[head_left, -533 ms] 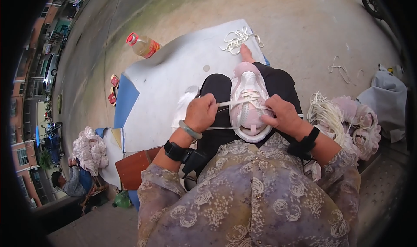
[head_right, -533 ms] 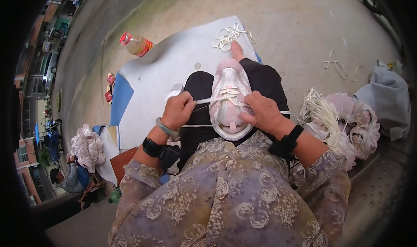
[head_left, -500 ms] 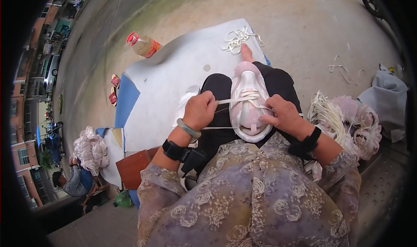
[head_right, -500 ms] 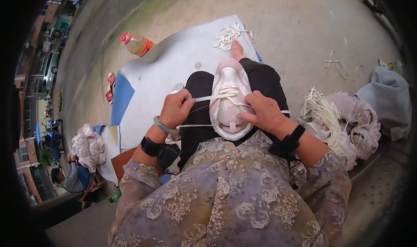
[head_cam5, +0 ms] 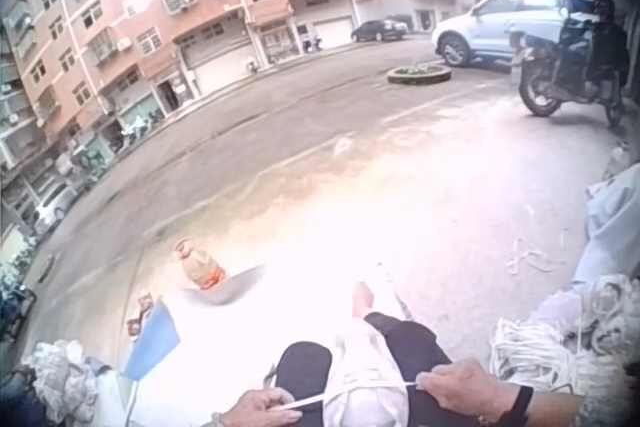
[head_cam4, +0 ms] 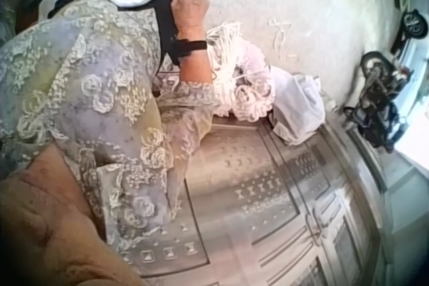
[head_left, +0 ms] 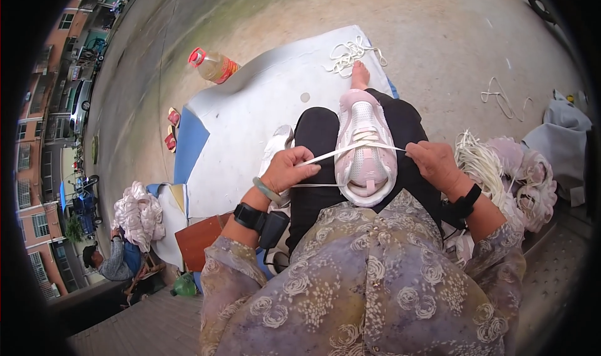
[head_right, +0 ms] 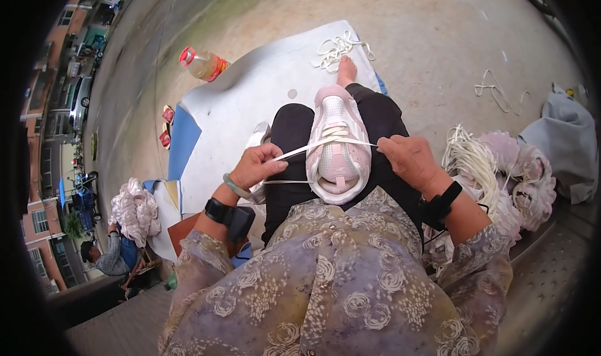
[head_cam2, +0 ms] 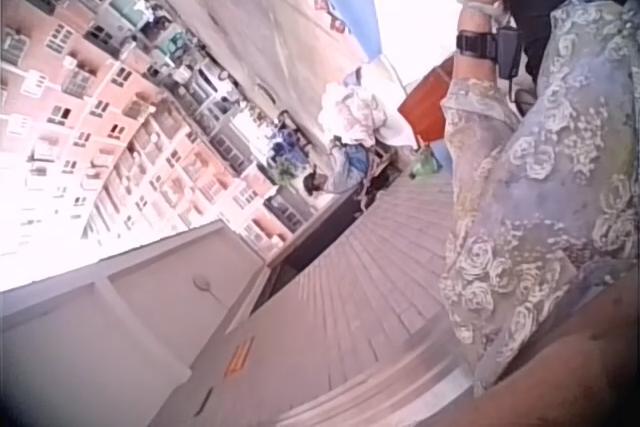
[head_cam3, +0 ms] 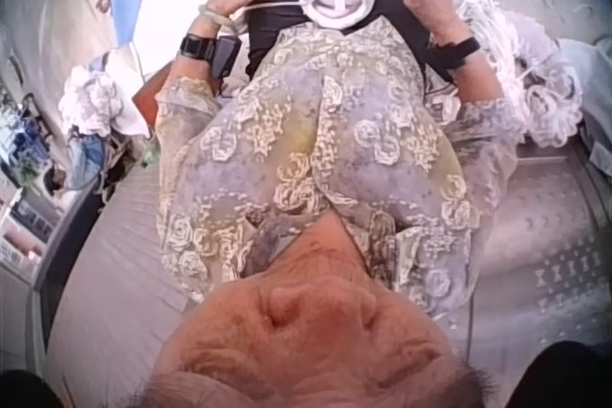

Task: Lacing strings into a pink and white sneaker.

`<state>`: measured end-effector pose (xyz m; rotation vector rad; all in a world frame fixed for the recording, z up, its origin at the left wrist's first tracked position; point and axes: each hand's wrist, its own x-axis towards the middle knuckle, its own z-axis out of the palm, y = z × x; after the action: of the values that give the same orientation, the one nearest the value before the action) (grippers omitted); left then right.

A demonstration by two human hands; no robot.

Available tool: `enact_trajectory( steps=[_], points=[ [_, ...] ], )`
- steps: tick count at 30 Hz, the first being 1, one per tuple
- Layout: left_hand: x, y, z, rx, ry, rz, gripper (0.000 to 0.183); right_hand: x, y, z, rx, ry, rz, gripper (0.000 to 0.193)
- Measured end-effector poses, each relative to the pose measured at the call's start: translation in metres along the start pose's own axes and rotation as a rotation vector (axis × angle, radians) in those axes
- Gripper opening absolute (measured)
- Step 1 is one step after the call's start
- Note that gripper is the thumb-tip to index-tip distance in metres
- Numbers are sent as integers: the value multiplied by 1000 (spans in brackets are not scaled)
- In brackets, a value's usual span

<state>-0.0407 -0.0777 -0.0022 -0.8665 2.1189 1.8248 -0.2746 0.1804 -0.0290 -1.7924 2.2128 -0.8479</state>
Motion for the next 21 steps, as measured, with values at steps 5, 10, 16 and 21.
enact_trajectory(
  steps=[5, 10, 16, 21],
  points=[
    [-19, -20, -2, 541, 277, 268, 17, -22, 36, -3, 76, 90, 59, 7],
    [-48, -55, -53, 949, 579, 576, 11, -108, 122, -43, -26, 93, 359, 14],
    [-123, -111, -141, 1094, 795, 376, 8, -216, 207, -140, -436, 82, 517, 22],
    [-188, -127, -200, 1213, 838, -89, 16, -263, 249, -228, -709, 33, 666, 26]
  ],
)
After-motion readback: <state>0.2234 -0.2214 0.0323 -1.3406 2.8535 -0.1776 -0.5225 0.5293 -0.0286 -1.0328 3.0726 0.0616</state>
